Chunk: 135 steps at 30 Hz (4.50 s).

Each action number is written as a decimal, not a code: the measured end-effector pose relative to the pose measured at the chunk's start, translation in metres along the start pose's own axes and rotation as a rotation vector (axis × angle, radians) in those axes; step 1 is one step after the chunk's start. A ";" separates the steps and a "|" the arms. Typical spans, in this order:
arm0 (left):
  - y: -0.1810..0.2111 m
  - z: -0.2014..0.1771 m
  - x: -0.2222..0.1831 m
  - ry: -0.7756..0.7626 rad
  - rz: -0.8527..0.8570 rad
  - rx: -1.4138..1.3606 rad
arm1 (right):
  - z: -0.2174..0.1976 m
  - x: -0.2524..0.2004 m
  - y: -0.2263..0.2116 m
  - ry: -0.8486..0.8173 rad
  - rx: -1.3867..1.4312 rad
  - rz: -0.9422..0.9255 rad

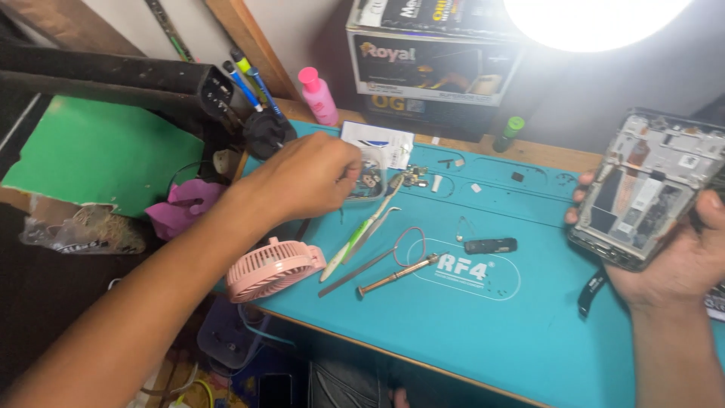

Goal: Removing internal components from a smartphone using a prying tool at a repair bench.

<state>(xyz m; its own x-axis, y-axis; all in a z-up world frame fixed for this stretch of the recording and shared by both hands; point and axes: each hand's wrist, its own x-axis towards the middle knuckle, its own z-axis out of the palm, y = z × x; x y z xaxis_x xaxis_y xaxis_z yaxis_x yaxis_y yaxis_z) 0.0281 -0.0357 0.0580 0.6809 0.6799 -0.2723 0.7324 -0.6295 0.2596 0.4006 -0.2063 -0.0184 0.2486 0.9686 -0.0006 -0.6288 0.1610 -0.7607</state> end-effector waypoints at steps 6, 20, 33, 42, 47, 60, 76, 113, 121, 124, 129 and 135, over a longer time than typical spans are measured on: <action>0.099 -0.027 -0.051 0.280 -0.097 -0.261 | 0.001 -0.002 -0.013 0.024 0.173 -0.042; 0.264 0.129 0.062 0.498 0.134 -1.353 | -0.029 0.000 -0.027 0.106 0.264 0.046; 0.260 0.128 0.099 0.700 0.343 -1.029 | -0.030 0.018 -0.025 0.096 0.125 0.009; 0.252 0.130 0.109 0.757 0.381 -0.971 | -0.027 0.026 -0.017 0.062 0.073 0.019; 0.251 0.129 0.110 0.745 0.396 -0.988 | -0.027 0.028 -0.016 0.053 0.039 0.026; 0.249 0.131 0.112 0.750 0.428 -0.998 | -0.028 0.029 -0.012 0.045 0.055 -0.010; 0.247 0.134 0.114 0.771 0.447 -0.989 | -0.030 0.029 -0.009 0.039 0.068 -0.006; 0.240 0.133 0.112 0.668 0.489 -0.969 | -0.025 0.029 -0.008 0.012 -0.056 0.102; 0.245 0.131 0.109 0.730 0.467 -1.000 | -0.023 0.030 -0.010 0.115 0.006 0.089; 0.244 0.132 0.108 0.774 0.486 -0.964 | -0.023 0.030 -0.010 0.152 0.049 0.102; 0.242 0.132 0.109 0.810 0.523 -0.908 | -0.025 0.032 -0.009 0.161 0.063 0.107; 0.242 0.135 0.110 0.811 0.522 -0.901 | -0.026 0.033 -0.009 0.164 0.069 0.120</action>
<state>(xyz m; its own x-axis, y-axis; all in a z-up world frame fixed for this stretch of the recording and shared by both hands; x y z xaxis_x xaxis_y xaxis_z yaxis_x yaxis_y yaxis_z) 0.2809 -0.1633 -0.0340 0.4528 0.6644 0.5945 -0.0889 -0.6298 0.7716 0.4335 -0.1810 -0.0289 0.2818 0.9387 -0.1987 -0.7086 0.0640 -0.7027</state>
